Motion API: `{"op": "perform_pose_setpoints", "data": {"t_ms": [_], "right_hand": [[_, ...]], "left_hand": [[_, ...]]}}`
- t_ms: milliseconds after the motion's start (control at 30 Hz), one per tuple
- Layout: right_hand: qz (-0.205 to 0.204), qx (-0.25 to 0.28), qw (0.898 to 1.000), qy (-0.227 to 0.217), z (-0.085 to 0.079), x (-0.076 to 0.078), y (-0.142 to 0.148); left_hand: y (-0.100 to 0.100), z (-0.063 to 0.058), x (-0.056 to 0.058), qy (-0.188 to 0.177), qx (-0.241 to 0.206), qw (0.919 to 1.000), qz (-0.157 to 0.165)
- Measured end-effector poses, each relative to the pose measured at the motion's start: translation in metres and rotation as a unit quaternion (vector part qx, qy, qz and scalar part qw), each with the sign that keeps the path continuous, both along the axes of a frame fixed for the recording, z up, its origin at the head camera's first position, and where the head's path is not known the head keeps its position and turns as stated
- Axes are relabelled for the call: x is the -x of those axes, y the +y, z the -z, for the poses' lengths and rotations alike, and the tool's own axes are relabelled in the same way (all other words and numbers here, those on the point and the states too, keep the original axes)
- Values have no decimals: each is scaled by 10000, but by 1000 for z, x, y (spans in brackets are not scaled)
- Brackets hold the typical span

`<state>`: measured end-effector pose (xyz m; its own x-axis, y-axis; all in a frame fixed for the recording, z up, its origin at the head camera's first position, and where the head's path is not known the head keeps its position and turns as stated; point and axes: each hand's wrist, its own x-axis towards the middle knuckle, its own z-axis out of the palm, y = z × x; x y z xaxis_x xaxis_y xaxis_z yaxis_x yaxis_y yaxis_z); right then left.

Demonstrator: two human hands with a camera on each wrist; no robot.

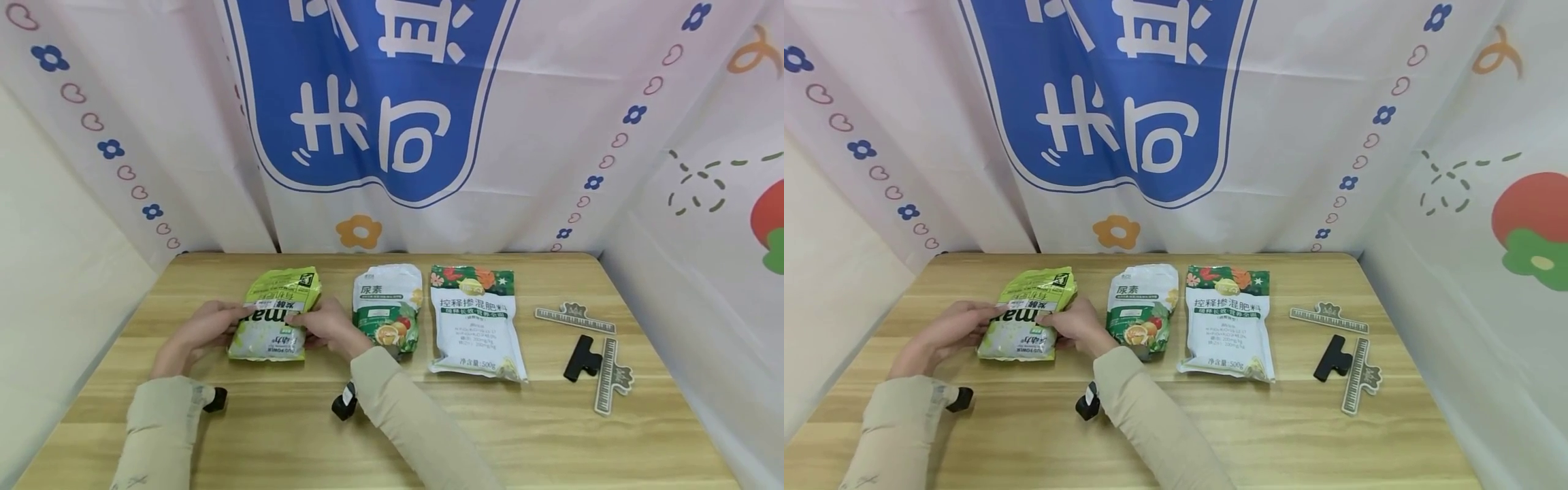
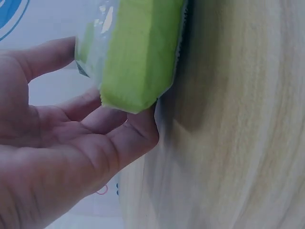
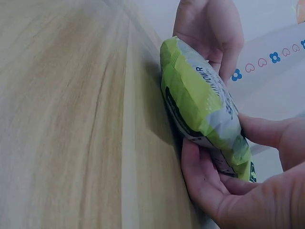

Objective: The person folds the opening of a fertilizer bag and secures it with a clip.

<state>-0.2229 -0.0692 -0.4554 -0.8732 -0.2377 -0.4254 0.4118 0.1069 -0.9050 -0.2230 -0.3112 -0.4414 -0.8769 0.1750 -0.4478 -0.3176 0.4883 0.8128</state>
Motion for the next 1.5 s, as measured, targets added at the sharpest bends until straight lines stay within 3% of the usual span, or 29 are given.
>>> {"op": "perform_pose_setpoints", "data": {"t_ms": [267,667,1500], "right_hand": [[79,-29,9999,-136,-2,-1,0],[138,90,9998,-105,-6,-5,2],[349,164,9991,147,-17,-18,7]], "left_hand": [[-1,-3,-6,101,-146,9998,73],[1,2,-7,162,-217,9994,-206],[12,-14,-20,400,-22,9979,-511]]}}
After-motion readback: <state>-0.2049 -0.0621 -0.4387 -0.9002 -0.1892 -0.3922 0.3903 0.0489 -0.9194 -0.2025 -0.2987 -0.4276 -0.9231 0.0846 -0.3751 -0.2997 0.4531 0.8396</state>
